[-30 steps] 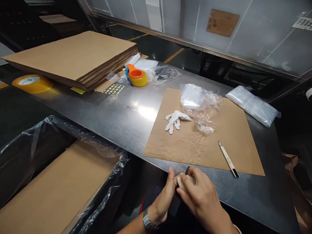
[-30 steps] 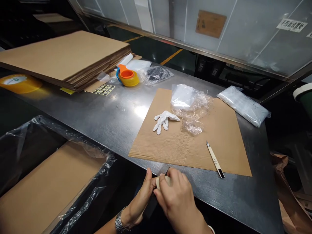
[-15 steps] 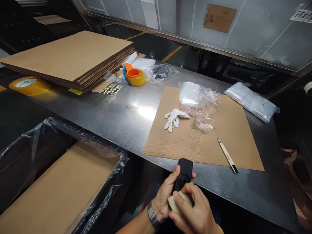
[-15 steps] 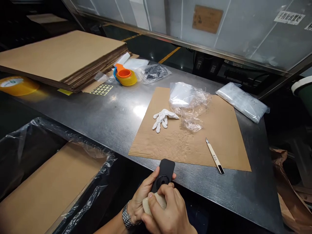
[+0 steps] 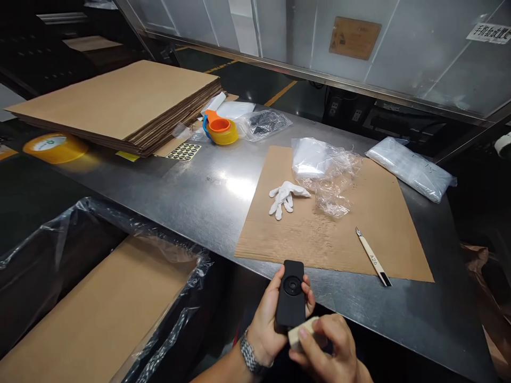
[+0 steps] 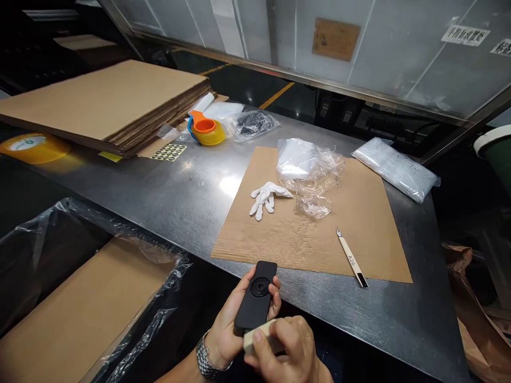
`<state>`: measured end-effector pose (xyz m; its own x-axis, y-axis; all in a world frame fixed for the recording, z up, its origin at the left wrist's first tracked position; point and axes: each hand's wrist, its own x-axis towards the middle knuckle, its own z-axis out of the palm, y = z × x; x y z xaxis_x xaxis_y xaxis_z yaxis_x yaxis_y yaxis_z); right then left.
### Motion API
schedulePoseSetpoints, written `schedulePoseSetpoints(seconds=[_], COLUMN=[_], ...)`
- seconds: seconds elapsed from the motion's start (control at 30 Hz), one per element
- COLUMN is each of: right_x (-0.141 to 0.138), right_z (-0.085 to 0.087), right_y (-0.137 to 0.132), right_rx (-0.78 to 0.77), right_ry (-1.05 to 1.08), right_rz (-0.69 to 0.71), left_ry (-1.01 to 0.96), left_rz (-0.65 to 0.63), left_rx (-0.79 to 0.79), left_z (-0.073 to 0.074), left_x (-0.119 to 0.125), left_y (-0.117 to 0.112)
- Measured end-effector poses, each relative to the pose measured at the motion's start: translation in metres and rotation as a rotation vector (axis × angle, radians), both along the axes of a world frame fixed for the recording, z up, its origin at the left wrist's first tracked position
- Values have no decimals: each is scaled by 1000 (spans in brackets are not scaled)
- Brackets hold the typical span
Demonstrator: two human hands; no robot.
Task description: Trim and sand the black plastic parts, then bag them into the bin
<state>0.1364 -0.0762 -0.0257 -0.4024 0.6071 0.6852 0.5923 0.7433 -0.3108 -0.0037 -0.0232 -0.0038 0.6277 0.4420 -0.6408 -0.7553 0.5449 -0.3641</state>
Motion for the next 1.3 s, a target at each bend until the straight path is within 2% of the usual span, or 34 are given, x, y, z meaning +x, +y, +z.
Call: schedulePoseSetpoints(seconds=[0.13,0.2,0.27,0.37,0.43,0.5,0.53,0.63,0.7,0.77,0.8,0.93,1.0,1.17,1.3], right_x=[31,43,53,59,56,48,42,20,7,-1,-4,-8,-8,-7,-3], right_z=[-15,-19,-23,-26,-24,-17,-12,3,10,14,16,19,20,19,18], right_y=[17,38,65,101,110,103,96,68,55,50,50,51,49,43,43], right_rx=[-109,-173,-244,-336,-342,-361,-418,-721,-875,-951,-978,-1005,-972,-902,-853], right_ry=[35,19,-84,-234,-265,-228,-165,153,385,600,696,935,986,932,844], right_rz=[-214,-358,-484,-550,-555,-538,-476,-153,-69,-91,-87,-22,-25,-15,16], left_ry=[26,45,47,209,443,713,844,1172,1260,1243,1214,1078,983,525,478], left_rz=[-34,-60,-139,-207,-153,-103,-110,-222,-330,-363,-327,-27,17,-358,-366], left_rx=[189,316,416,528,598,680,739,1019,1191,1231,1204,1005,970,1001,995], left_z=[3,3,2,4,4,3,2,1,3,6,7,7,5,-5,-13], left_x=[-11,-15,-17,-15,-13,-10,-10,-11,-13,-14,-13,-6,-4,-3,-3], left_y=[4,6,6,0,-6,-11,-13,-16,-18,-23,-26,-37,-39,-37,-37])
